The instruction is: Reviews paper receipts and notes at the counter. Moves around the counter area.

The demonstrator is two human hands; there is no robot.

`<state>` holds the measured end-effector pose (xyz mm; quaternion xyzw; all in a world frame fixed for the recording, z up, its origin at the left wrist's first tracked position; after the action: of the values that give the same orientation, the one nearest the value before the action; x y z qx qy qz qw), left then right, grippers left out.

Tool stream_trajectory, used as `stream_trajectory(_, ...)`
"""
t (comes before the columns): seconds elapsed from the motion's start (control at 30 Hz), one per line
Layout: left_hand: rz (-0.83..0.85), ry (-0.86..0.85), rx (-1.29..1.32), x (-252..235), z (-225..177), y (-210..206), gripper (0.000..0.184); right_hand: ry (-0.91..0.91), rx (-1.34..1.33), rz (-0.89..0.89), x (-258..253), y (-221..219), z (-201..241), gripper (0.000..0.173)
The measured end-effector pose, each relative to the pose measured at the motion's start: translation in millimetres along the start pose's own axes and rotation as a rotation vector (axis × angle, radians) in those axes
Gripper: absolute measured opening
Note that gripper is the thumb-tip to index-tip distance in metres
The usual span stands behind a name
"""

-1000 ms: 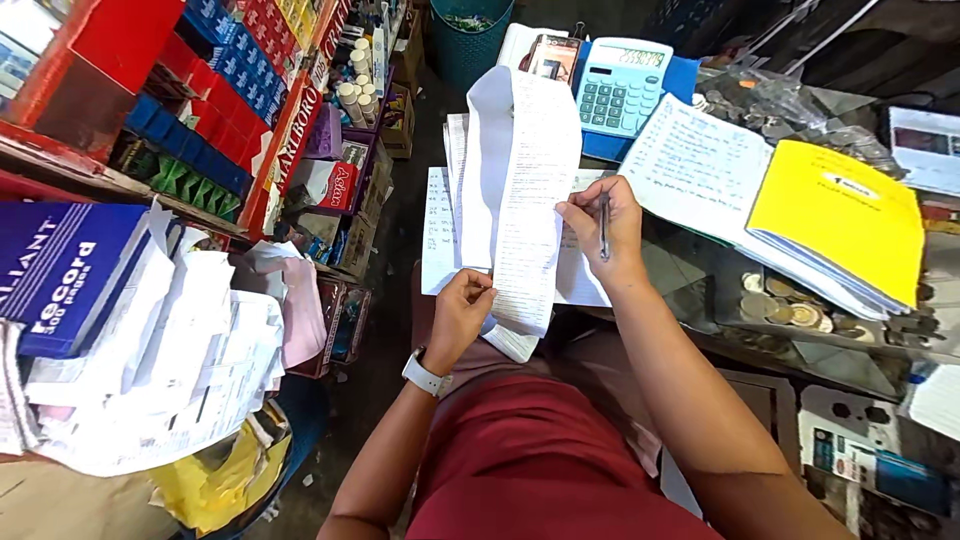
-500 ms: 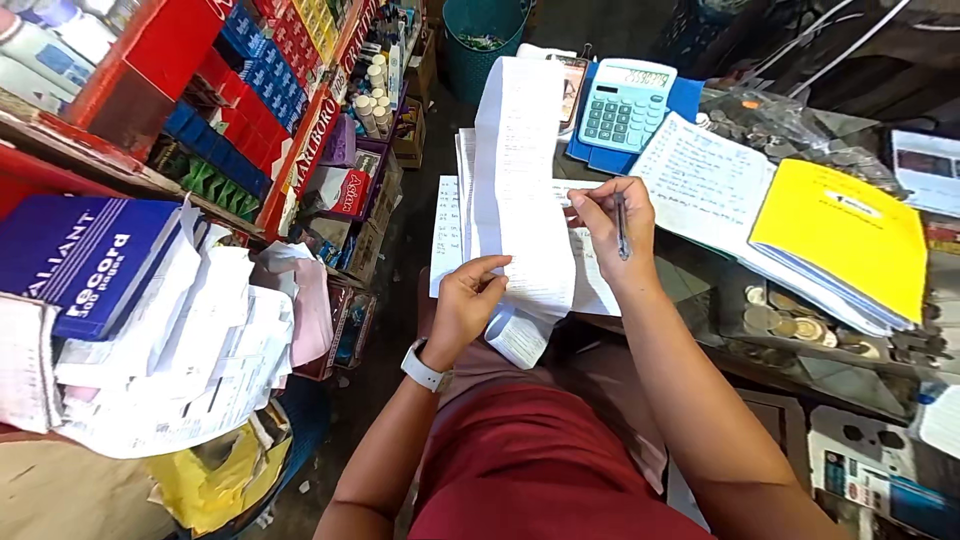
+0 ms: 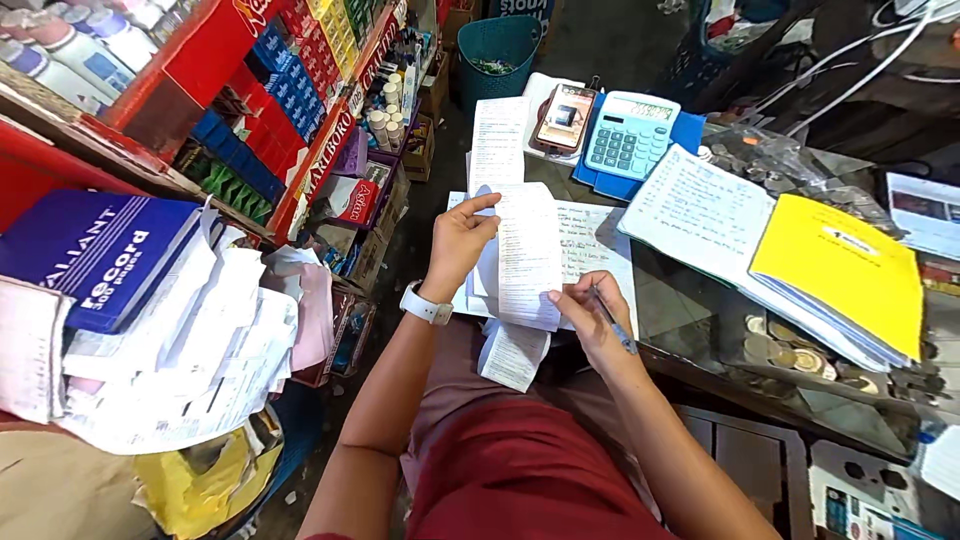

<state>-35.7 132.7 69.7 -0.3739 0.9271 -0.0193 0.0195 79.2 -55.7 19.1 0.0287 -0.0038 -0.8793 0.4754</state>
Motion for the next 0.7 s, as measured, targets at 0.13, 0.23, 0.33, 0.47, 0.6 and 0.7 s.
stream_trajectory(0.13, -0.047, 0.003, 0.094, -15, -3, 2, 0.031, -0.03, -0.005, 0.023, 9, -2, -2, 0.026)
stream_trajectory(0.23, -0.056, 0.005, 0.119, -20, -8, 4, 0.031, -0.026, 0.001, 0.038, 13, -4, -3, 0.026)
stream_trajectory(0.33, -0.061, -0.004, 0.139, -25, -10, 4, 0.032, -0.028, 0.001, 0.048, 15, -6, -3, 0.026)
stream_trajectory(0.47, -0.057, -0.003, 0.145, -28, -13, 4, 0.032, -0.033, 0.018, 0.054, 17, -8, -2, 0.026)
stream_trajectory(0.6, -0.058, 0.0, 0.147, -32, -14, 5, 0.031, -0.04, 0.032, 0.067, 19, -11, -2, 0.025)
stream_trajectory(0.7, -0.059, 0.007, 0.141, -34, -13, 5, 0.031, -0.04, 0.031, 0.065, 21, -12, -2, 0.023)
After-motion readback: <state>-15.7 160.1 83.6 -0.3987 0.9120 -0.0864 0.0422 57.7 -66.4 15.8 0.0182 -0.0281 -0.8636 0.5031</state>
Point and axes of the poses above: each hand's wrist, its own x-axis away from the middle knuckle, its own y-axis out of the back of the hand, z = x × y, the point moved 1 cm from there along -x, towards the middle knuckle, and after that the axes turned 9 degrees about z, right-handed, at the moved point
